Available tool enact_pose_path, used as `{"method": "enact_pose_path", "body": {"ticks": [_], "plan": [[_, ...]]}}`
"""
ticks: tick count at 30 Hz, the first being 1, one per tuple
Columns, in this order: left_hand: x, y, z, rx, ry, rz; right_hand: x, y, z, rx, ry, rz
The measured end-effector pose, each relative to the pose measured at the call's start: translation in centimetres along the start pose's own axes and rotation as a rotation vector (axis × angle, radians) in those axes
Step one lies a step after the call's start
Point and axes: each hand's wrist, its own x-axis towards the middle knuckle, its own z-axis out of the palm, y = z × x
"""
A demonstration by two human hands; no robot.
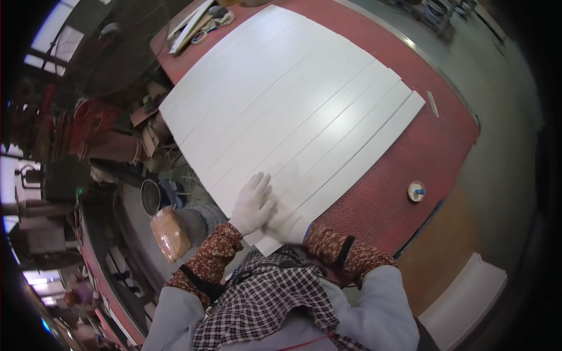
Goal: The recorder uses a pen to mark lines on a white board, cleans it with a cloth, and then stacks it with other similar boards.
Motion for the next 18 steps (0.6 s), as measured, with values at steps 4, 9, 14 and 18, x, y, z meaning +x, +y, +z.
{"method": "enact_pose_path", "body": {"ticks": [4,9,14,18], "plan": [[0.0,0.1,1.5,0.039,-0.076,0.083,-2.0,2.9,-3.2,0.173,0.187,-0.08],[0.0,3.7,2.3,0.247,-0.217,0.382,-7.6,16.0,-17.4,-0.287,0.358,0.214],[1.8,6.9,2.8,0.329,-0.395,0.624,-15.3,28.7,-28.2,-0.143,0.783,1.281],[5.7,8.3,3.5,0.302,-0.318,0.596,-16.7,32.3,-30.1,-0.148,0.699,1.658]]}}
